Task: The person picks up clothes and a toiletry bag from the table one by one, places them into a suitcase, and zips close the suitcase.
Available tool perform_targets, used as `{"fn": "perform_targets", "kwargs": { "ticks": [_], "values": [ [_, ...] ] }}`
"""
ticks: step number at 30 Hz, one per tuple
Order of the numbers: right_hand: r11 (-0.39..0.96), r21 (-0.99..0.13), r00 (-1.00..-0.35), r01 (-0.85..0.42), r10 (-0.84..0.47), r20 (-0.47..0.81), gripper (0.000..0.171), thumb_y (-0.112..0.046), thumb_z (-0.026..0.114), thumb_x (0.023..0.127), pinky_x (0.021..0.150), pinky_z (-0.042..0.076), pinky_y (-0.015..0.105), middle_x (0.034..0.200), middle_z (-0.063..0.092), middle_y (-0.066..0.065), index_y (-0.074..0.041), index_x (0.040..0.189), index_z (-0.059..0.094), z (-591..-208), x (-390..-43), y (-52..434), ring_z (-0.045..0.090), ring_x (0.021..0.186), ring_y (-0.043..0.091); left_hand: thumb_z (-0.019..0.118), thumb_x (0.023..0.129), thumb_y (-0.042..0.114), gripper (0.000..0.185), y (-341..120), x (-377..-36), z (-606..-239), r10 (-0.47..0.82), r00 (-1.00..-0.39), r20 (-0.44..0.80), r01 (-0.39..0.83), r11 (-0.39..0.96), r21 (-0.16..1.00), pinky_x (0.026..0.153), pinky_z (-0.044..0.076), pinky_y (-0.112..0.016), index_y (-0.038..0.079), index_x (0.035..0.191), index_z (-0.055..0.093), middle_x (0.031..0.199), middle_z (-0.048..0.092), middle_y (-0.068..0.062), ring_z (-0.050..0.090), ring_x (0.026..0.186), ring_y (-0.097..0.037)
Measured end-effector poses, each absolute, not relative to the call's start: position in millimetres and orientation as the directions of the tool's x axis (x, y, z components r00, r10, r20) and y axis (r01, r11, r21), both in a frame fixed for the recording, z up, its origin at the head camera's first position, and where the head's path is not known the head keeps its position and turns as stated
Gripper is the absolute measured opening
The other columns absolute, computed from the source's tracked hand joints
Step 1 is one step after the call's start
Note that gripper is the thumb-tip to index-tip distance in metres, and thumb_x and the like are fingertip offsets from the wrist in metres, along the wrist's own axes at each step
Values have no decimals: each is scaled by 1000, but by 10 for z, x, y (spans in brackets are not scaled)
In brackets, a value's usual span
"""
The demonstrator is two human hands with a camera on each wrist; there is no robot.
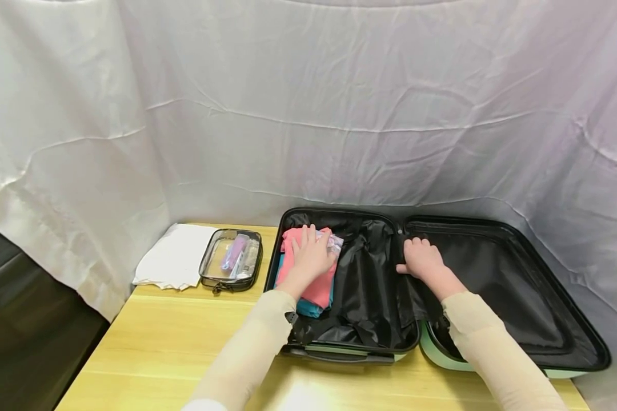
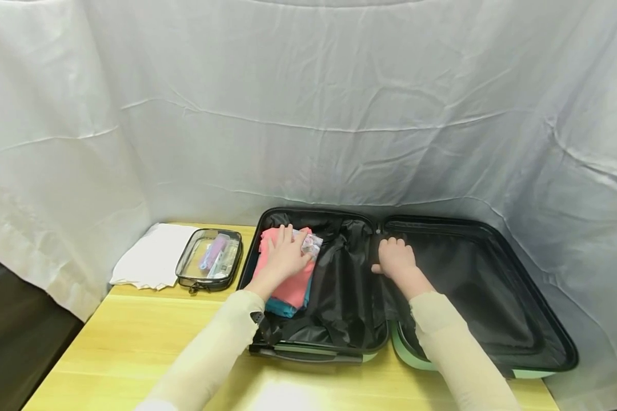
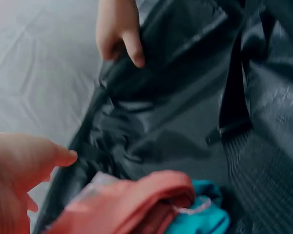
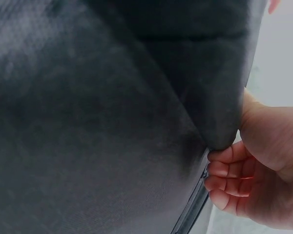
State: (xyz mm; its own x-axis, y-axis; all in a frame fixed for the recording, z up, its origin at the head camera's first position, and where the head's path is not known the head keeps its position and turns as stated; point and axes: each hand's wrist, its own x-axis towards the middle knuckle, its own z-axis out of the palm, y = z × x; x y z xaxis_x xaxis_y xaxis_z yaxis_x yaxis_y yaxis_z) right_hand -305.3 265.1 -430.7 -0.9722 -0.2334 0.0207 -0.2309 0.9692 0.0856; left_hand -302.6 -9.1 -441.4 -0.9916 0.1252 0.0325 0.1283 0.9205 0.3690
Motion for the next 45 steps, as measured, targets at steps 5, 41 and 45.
{"fn": "perform_targets", "kwargs": {
  "ticks": [5,41,45],
  "values": [
    [968,79,-971,-236,-239,23,61,-38,74,82,79,50,58,103,57,32,13,110,55,-4316,-3041,2646,55,95,47,50,96,51,66,-158,-3121,-4589,144,-988,-53,123,947,297,119,5,-63,28,154,29,163,18,-15,6,153,-35],
    [962,123,-968,-245,-250,26,61,-41,75,82,78,50,57,105,56,30,10,112,57,-4250,-3036,2641,54,94,45,38,98,59,65,-205,-3226,-4628,106,-994,-21,90,917,389,119,7,-63,24,152,36,161,23,-14,8,152,-38],
    [964,119,-970,-237,-242,25,64,-42,74,83,79,49,58,109,56,30,9,117,56,-4266,-3019,2665,53,98,46,41,97,59,63,-218,-3172,-4440,93,-995,47,104,905,414,117,14,-64,21,148,42,156,33,-15,16,149,-41]
  ]
}}
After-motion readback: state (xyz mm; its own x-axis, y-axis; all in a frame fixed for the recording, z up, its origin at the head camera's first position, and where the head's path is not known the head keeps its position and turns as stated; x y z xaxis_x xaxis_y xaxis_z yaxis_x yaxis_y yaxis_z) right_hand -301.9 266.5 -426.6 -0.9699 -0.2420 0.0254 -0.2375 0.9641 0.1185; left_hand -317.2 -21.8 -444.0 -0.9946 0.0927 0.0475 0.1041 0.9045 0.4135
